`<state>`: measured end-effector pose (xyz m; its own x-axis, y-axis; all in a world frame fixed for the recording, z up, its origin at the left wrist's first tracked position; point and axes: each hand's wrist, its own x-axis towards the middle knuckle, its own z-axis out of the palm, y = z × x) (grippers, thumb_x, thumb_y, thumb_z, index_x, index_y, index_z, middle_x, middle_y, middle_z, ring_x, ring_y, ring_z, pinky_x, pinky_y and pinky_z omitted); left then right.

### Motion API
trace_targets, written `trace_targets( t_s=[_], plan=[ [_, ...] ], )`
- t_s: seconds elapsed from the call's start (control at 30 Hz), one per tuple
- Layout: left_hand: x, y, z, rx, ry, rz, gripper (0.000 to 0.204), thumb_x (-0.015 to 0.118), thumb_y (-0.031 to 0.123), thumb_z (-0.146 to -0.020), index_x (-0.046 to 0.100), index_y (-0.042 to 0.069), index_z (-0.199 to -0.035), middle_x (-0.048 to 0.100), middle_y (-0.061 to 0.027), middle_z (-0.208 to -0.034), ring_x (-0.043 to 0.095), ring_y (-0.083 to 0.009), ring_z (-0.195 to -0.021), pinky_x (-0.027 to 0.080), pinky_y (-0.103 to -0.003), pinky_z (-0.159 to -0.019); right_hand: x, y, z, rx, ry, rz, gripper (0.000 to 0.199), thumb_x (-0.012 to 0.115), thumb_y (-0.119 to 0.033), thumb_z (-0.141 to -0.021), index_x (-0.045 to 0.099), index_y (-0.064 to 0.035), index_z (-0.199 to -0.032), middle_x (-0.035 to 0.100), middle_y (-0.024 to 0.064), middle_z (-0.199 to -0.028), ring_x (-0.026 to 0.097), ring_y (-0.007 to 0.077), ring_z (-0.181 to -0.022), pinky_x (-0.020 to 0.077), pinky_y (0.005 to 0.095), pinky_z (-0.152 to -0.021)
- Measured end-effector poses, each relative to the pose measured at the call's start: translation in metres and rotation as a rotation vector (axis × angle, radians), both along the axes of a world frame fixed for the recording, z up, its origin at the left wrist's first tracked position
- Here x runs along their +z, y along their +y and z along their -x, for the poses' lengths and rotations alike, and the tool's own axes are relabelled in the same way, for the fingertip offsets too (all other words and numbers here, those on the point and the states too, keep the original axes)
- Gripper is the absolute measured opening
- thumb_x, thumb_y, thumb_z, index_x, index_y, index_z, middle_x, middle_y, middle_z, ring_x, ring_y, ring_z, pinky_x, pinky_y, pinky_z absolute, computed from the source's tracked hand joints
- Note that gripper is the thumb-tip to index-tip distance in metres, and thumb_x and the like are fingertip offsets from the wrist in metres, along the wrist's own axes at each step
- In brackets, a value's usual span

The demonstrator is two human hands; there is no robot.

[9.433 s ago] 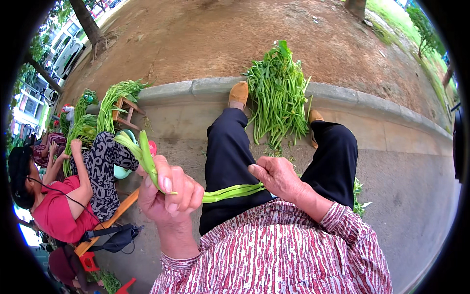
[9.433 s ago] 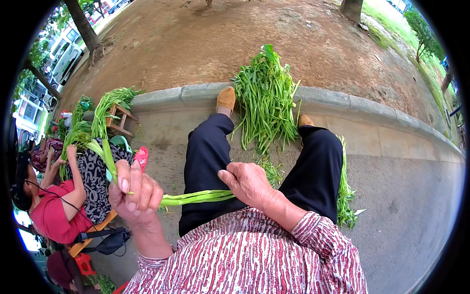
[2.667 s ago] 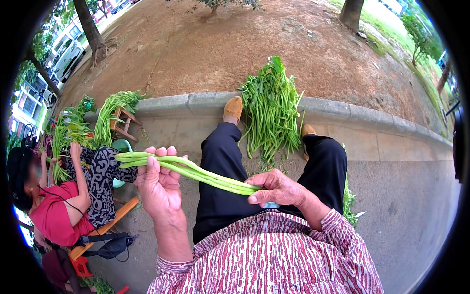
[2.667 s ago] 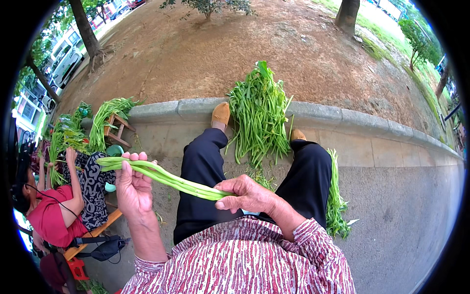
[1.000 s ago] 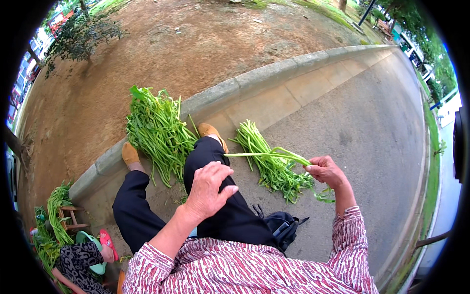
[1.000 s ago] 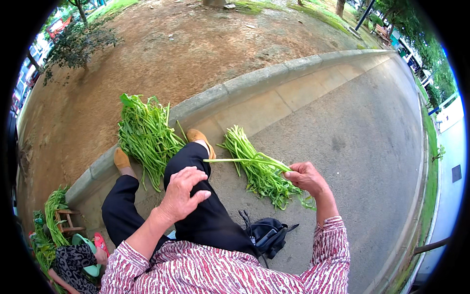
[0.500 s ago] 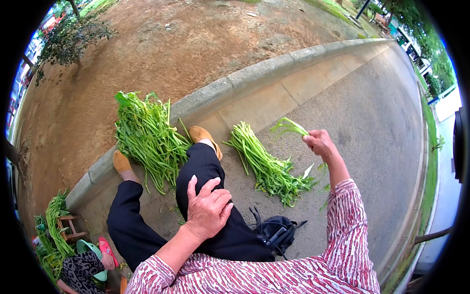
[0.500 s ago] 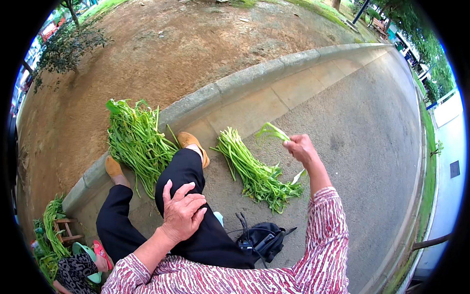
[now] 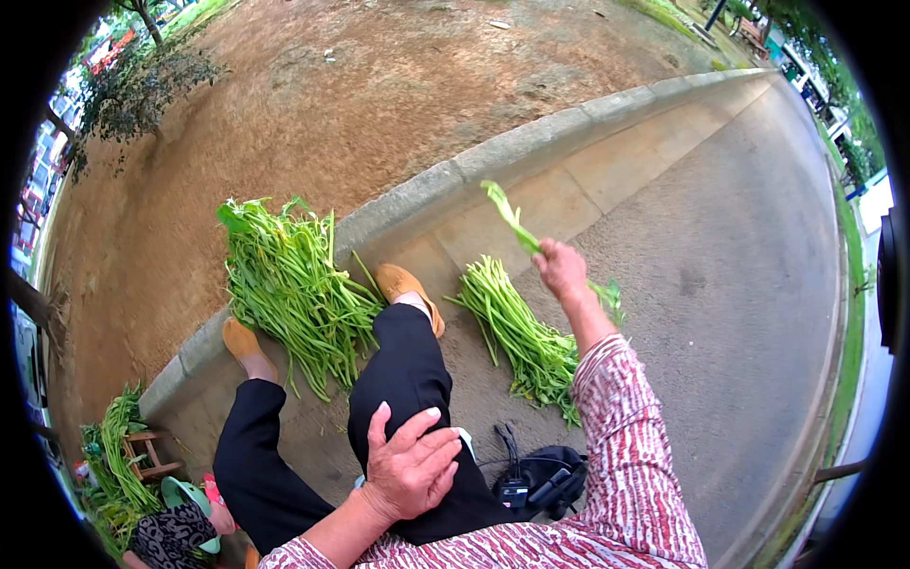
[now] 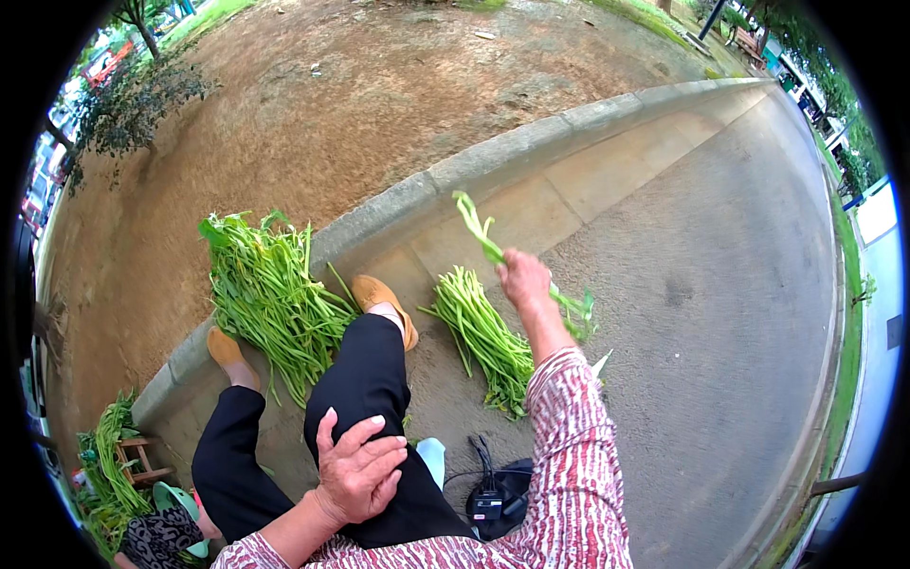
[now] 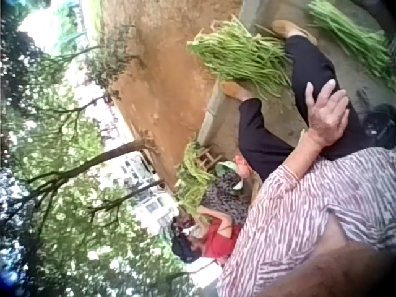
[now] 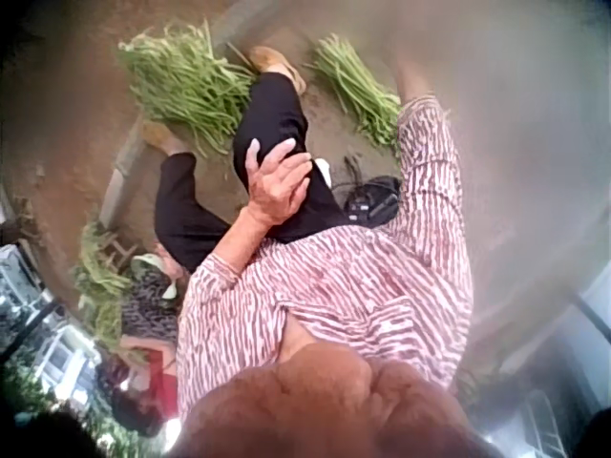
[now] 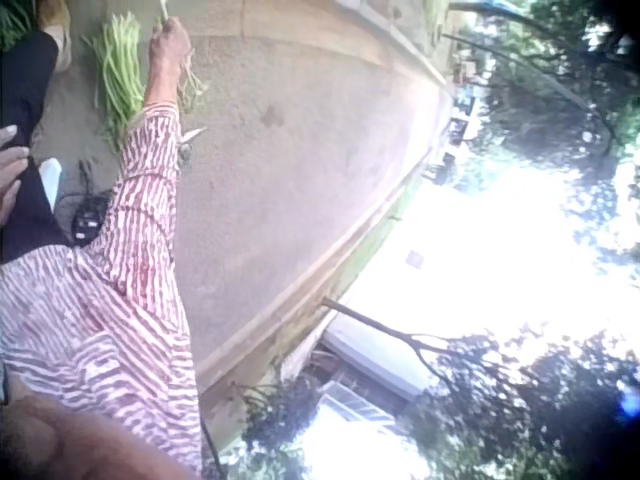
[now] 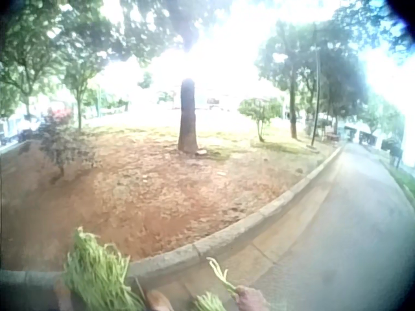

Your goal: The person is plucking leaves from green stalks by hand. They remove parts of the plants and place them in a pile while sitting outdoors.

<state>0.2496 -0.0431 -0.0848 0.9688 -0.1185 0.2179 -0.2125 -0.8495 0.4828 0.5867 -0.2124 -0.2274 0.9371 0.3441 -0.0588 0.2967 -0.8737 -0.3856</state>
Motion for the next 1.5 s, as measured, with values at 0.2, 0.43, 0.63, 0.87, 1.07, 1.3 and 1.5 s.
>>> trace_targets(
  t_s=[0.2,0.43,0.63,0.87,1.07,1.3,1.5],
  plan=[
    [-0.001,0.001,-0.001,-0.027,0.018,-0.012,0.022,0.057,0.026,-0.08,0.071,0.013,-0.091,0.068,0.0023,-0.102,0.052,-0.0207,-0.117,0.008,-0.055,-0.111,-0.088,-0.028,0.066,0.044,0.249,0.145,0.022,0.063,-0.028,-0.082,0.062,-0.0091,-0.092,0.066,0.0176,-0.09,0.063,0.0367,-0.089,0.0489,0.0472,-0.079],
    [-0.003,-0.001,-0.003,-0.029,0.008,-0.02,0.022,0.056,0.026,-0.08,0.071,0.012,-0.088,0.068,0.0028,-0.101,0.052,-0.0202,-0.117,0.008,-0.055,-0.111,-0.102,-0.063,0.088,0.01,0.217,0.012,0.026,0.064,-0.03,-0.081,0.066,-0.0121,-0.099,0.066,0.0181,-0.085,0.063,0.0381,-0.086,0.0488,0.0482,-0.075],
    [-0.001,-0.002,-0.004,-0.034,0.007,-0.016,0.022,0.056,0.026,-0.08,0.07,0.012,-0.088,0.068,0.0027,-0.101,0.052,-0.0201,-0.117,0.008,-0.055,-0.111,-0.097,-0.068,0.06,-0.154,0.192,-0.12,0.025,0.063,-0.028,-0.082,0.067,-0.0121,-0.1,0.065,0.0173,-0.08,0.064,0.036,-0.081,0.0487,0.0459,-0.072],
    [-0.003,-0.001,-0.001,-0.045,0.013,-0.011,0.022,0.056,0.027,-0.081,0.07,0.013,-0.092,0.068,0.0022,-0.103,0.052,-0.0208,-0.118,0.008,-0.056,-0.111,-0.05,-0.042,0.008,-0.209,0.245,-0.16,0.025,0.063,-0.031,-0.082,0.067,-0.0145,-0.101,0.066,0.0174,-0.087,0.064,0.0356,-0.088,0.0487,0.0462,-0.078],
    [-0.005,0.001,0.001,-0.046,0.01,-0.016,0.022,0.056,0.027,-0.081,0.069,0.013,-0.092,0.068,0.0024,-0.104,0.052,-0.0209,-0.118,0.008,-0.056,-0.111,-0.031,-0.037,-0.021,-0.16,0.184,-0.317,0.021,0.064,-0.029,-0.081,0.069,-0.0143,-0.095,0.065,0.0131,-0.076,0.063,0.0323,-0.077,0.0478,0.043,-0.071],
    [-0.006,0.002,-0.001,-0.029,0.015,-0.015,0.022,0.055,0.027,-0.082,0.07,0.013,-0.091,0.068,0.0029,-0.103,0.052,-0.0202,-0.118,0.008,-0.055,-0.111,-0.002,-0.037,0.002,0.003,0.074,-0.299,0.019,0.064,-0.025,-0.083,0.067,-0.0163,-0.099,0.064,0.0122,-0.075,0.063,0.032,-0.076,0.0482,0.0432,-0.069],
    [-0.004,0.001,-0.002,-0.03,0.017,-0.005,0.022,0.055,0.027,-0.081,0.07,0.013,-0.091,0.068,0.003,-0.103,0.052,-0.0201,-0.117,0.008,-0.055,-0.111,-0.056,-0.077,0.061,0.117,0.153,-0.081,0.017,0.063,-0.022,-0.082,0.066,-0.0152,-0.097,0.065,0.0132,-0.085,0.063,0.0347,-0.082,0.0493,0.0449,-0.072]
  ],
)
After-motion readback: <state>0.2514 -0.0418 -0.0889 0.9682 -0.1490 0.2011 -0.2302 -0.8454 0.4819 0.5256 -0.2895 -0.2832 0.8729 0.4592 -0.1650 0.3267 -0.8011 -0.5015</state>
